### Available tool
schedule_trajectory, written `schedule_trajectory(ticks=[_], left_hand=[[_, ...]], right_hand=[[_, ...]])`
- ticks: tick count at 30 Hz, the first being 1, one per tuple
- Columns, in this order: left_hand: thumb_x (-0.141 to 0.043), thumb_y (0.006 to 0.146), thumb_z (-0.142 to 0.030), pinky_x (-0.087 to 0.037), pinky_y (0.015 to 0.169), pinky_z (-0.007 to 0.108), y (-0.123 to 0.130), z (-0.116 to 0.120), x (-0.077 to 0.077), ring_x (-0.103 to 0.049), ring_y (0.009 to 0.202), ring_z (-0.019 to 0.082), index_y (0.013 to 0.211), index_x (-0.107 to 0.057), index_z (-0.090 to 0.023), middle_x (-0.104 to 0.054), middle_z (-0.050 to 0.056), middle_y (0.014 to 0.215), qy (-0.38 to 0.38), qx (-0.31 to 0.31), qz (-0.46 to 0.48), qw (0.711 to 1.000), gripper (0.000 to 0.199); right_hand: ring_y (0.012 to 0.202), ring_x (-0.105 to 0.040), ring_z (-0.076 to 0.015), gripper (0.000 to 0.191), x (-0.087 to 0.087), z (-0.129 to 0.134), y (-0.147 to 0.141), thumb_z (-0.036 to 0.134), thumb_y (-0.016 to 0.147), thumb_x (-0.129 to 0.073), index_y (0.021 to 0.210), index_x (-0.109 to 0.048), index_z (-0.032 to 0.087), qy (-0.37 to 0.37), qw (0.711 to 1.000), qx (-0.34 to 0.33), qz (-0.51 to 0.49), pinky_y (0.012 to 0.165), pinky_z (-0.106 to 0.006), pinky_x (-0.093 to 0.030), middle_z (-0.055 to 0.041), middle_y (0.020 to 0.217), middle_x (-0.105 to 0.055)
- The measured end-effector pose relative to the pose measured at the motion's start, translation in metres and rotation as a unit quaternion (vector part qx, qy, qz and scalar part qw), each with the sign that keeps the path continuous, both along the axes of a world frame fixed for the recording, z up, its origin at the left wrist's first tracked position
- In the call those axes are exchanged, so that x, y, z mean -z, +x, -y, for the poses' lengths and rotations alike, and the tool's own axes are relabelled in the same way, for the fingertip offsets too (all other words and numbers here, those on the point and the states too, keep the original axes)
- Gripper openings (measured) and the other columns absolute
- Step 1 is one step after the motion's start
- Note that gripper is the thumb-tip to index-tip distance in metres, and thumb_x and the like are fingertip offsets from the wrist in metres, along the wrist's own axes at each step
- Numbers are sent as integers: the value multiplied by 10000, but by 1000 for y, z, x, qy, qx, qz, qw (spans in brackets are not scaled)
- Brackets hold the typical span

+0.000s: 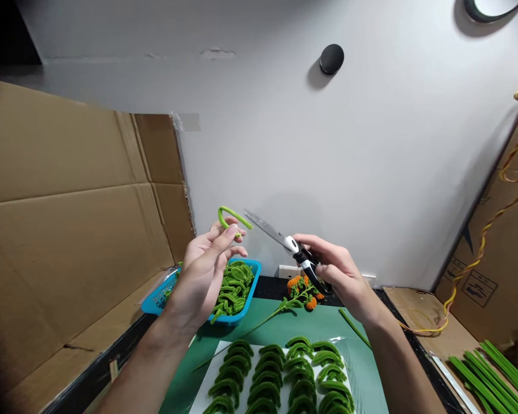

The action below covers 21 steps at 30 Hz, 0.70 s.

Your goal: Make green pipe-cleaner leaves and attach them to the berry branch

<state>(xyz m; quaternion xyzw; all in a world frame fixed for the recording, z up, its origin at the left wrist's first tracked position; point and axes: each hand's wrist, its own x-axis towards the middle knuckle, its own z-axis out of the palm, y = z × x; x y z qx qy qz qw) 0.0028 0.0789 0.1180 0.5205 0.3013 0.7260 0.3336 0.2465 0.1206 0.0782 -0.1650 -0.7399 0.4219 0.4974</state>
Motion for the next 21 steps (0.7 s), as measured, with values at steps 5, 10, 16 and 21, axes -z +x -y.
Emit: schedule_trajectory(ticks=[5,10,16,21], left_hand=[[-859,844,-288,-587,849,272,-2,5,-3,-606,1209,248,705,-827,-191,-699,123,1204,58,-1,-23,998,173],[-830,838,-273,-589,780,316,-1,13,-5,-676,1161,275,764,-853,-245,-773,108,1120,102,-1,10,995,83],[-806,801,-218,-592,855,392,-2,23,-5,-729,1089,275,707,-835,-295,-804,51,1080,101,24,16,995,126],[-767,749,-227,-590,865,388,1,28,-8,-718,1042,265,692,-823,-274,-773,62,1025,70,20,52,996,92]], right_hand=[[1067,-670,-254,559,-5,6,3,377,978,-704,1522,-617,282,13,998,-15,61,886,-371,-571,-98,1155,-717],[875,-693,-197,504,-2,6,-11,324,892,-846,1377,-733,251,23,998,-19,53,762,-321,-600,-66,1011,-746],[902,-705,-208,446,5,3,-18,245,783,-936,1213,-816,258,53,997,-10,54,798,-339,-601,-43,1003,-776],[861,-708,-208,498,4,3,-17,265,778,-934,1262,-817,253,60,994,-4,86,767,-333,-608,-52,984,-794]])
